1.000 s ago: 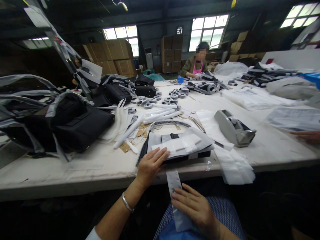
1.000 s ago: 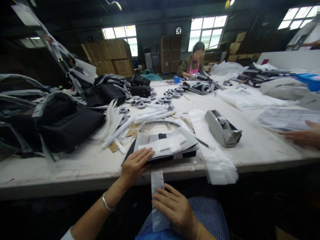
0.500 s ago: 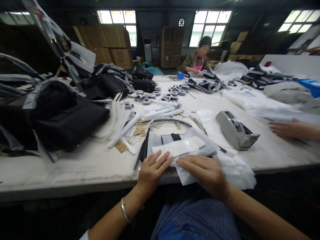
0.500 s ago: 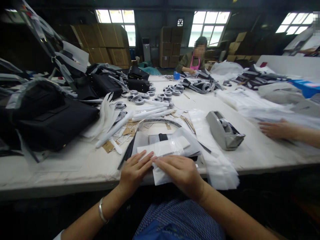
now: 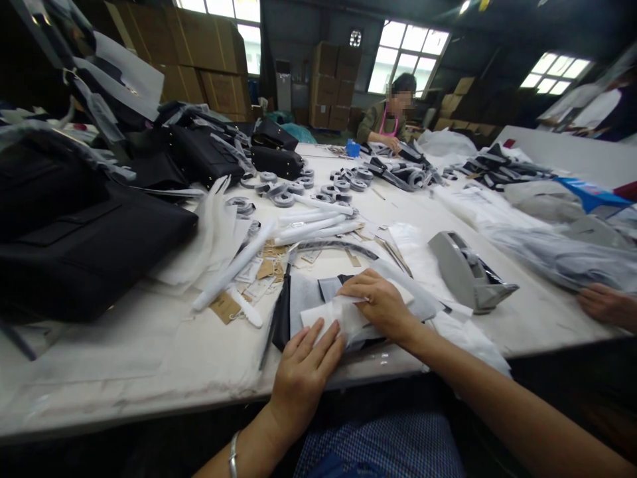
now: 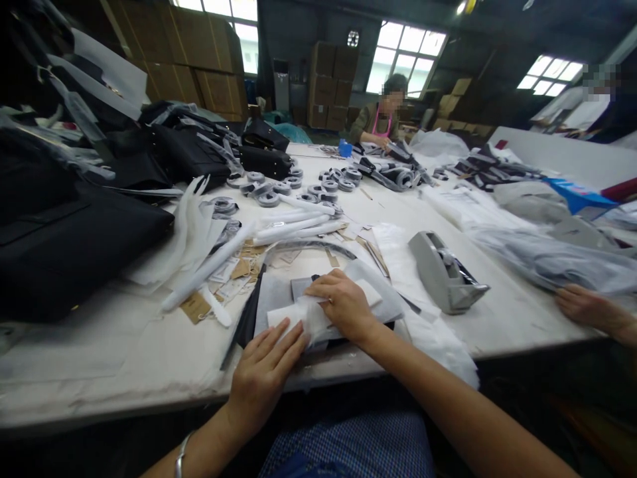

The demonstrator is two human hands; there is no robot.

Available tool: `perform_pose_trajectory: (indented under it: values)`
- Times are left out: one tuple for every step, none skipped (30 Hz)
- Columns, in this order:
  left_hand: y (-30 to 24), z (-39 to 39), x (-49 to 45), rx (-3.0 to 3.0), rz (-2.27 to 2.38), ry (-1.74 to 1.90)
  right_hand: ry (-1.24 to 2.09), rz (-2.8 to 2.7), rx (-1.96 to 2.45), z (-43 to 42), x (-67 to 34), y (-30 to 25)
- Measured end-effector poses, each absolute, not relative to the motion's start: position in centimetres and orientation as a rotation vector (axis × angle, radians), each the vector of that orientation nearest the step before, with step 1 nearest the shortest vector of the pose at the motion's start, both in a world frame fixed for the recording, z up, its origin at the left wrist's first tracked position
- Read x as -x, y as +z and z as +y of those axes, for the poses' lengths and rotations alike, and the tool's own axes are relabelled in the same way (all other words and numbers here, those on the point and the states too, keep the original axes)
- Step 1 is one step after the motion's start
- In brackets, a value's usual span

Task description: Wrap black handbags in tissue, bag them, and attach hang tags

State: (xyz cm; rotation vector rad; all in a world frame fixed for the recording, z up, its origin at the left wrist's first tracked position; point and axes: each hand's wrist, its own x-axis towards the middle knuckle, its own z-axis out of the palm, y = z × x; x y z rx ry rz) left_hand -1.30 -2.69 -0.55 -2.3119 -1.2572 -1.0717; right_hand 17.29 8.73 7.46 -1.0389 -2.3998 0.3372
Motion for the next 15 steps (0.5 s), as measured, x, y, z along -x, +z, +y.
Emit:
perform_pose_trajectory:
  values:
    - [-0.5, -2.7, 1.3, 2.325, -1.267, -1.088, 0.370, -2.389, 1.073, 9.1, -17.1, 7.1]
    - [-0.5, -2.6, 1.3, 2.333, -1.279, -1.109, 0.417, -2.369, 1.119, 9.5, -17.0, 6.7]
    - [-0.4, -2.6, 1.3, 2.336, -1.293, -1.133, 0.474, -2.342, 1.166, 9.8, -16.9, 6.4]
    - [-0.4, -2.6, 1.3, 2.340, -1.305, -1.149, 0.534, -2.312, 1.210, 10.0, -16.8, 6.1]
    - [-0.3, -2.6, 1.3, 2.343, -1.314, -1.159, 0.588, -2.285, 1.248, 10.2, -16.7, 5.9]
    - [-0.2, -2.6, 1.3, 2.346, -1.322, -1.161, 0.629, -2.264, 1.280, 10.3, -16.7, 5.8]
    - [-0.1, -2.6, 1.3, 2.352, -1.330, -1.153, 0.653, -2.249, 1.308, 10.4, -16.7, 5.8]
    - [0.0, -2.6, 1.3, 2.358, -1.336, -1.141, 0.663, -2.246, 1.331, 10.5, -16.7, 5.8]
    - [0.1, -2.6, 1.3, 2.363, -1.342, -1.125, 0.663, -2.256, 1.352, 10.6, -16.7, 5.8]
    - [0.2, -2.6, 1.3, 2.365, -1.349, -1.110, 0.661, -2.272, 1.372, 10.7, -16.6, 5.9]
    - [0.4, -2.6, 1.3, 2.364, -1.356, -1.096, 0.663, -2.290, 1.392, 10.9, -16.6, 5.9]
    - [0.5, -2.5, 1.2, 2.366, -1.364, -1.076, 0.667, -2.304, 1.412, 11.0, -16.5, 6.0]
    - [0.7, -2.5, 1.2, 2.371, -1.374, -1.053, 0.674, -2.314, 1.433, 11.1, -16.4, 6.1]
    - [0.9, -2.5, 1.2, 2.377, -1.382, -1.025, 0.682, -2.323, 1.451, 11.3, -16.3, 6.1]
    - [1.1, -2.5, 1.2, 2.383, -1.389, -0.994, 0.686, -2.329, 1.468, 11.4, -16.2, 6.1]
